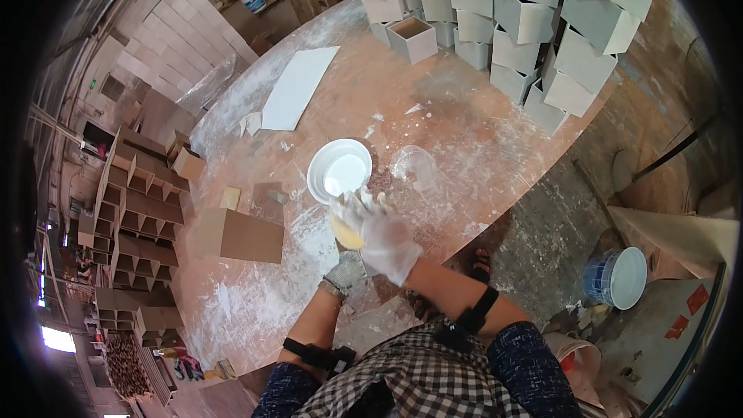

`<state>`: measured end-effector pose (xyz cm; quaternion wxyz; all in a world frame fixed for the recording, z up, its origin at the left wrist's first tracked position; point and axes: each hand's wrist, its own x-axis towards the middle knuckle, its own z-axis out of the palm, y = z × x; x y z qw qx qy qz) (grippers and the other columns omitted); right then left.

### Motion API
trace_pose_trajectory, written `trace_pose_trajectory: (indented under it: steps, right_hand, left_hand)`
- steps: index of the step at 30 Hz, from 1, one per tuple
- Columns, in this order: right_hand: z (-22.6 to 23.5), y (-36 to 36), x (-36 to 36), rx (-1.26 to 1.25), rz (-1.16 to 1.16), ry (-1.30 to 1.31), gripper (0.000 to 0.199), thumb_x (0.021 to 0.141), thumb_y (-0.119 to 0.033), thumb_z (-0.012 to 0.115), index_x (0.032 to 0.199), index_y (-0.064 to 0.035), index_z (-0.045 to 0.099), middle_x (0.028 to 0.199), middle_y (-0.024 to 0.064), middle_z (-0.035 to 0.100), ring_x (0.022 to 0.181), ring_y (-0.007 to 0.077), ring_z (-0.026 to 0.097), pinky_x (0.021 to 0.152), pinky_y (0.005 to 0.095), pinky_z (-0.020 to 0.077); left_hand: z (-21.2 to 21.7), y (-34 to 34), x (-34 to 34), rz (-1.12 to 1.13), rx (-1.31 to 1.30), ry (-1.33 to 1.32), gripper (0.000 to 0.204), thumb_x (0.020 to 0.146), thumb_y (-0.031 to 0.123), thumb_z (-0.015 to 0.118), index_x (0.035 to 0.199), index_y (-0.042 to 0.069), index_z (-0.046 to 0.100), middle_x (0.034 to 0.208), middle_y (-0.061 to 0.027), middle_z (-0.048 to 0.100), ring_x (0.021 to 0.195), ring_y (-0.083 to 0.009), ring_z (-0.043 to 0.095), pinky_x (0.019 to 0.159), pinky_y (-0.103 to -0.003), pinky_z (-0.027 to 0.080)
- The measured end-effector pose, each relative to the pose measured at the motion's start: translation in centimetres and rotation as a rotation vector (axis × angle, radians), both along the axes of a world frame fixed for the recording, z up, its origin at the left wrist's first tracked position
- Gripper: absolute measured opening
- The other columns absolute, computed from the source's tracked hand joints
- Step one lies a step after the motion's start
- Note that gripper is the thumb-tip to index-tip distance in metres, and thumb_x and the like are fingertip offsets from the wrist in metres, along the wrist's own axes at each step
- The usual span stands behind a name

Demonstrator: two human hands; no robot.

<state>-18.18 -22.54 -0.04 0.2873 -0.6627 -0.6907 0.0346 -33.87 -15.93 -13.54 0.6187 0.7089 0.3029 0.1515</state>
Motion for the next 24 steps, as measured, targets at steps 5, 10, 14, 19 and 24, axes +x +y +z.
trace_pose_trajectory:
  steps: [5,10,14,19,24]
  right_hand:
    - [-1.7,-7.6,-1.0,0.171,0.043,-0.202,0.06,0.071,-0.01,0.055,0.13,-0.0119,0.041,0.122,0.0087,0.047,0.121,0.0252,0.042,0.102,0.0362,0.0338]
    - [-1.6,-10.1,-0.3,-0.137,0.086,-0.505,0.041,0.073,-0.015,0.052,0.113,-0.0108,0.052,0.106,0.0042,0.053,0.107,0.0209,0.051,0.082,0.0282,0.043]
    - [-2.9,-9.0,2.2,0.136,-0.331,-0.242,0.054,0.073,-0.01,0.049,0.127,-0.0136,0.045,0.127,0.0073,0.049,0.116,0.0203,0.047,0.079,0.0321,0.0441]
    - [-3.1,-2.6,4.8,-0.125,-0.199,0.274,0.069,0.07,-0.007,0.051,0.137,-0.0129,0.035,0.135,0.0123,0.042,0.123,0.0307,0.04,0.1,0.0398,0.0341]
    - [-4.2,-7.3,1.3,-0.14,-0.143,-0.138,0.075,0.067,-0.013,0.057,0.138,-0.0174,0.034,0.134,0.0075,0.042,0.125,0.0249,0.038,0.105,0.0352,0.0289]
  left_hand:
    - [-4.4,0.4,-0.9,-0.056,-0.163,-0.101,0.037,0.096,0.018,0.039,0.13,0.005,0.041,0.126,-0.0106,0.049,0.113,-0.0198,0.05,0.094,-0.03,0.043]
    - [1.3,-0.4,-0.4,0.069,-0.018,-0.079,0.034,0.088,0.019,0.046,0.117,0.002,0.053,0.111,-0.0158,0.059,0.101,-0.029,0.058,0.087,-0.036,0.046]
    - [1.0,-0.3,-1.3,-0.024,0.082,0.043,0.034,0.088,0.019,0.046,0.116,0.002,0.054,0.111,-0.0165,0.059,0.101,-0.0297,0.057,0.087,-0.036,0.046]
    - [1.0,-0.1,-0.1,-0.114,0.18,0.086,0.034,0.087,0.02,0.047,0.116,0.003,0.054,0.11,-0.0175,0.058,0.101,-0.0305,0.057,0.087,-0.036,0.046]
    - [0.7,0.2,-0.4,-0.156,0.336,0.153,0.034,0.086,0.02,0.047,0.115,0.003,0.055,0.11,-0.0184,0.058,0.101,-0.0313,0.057,0.087,-0.036,0.046]
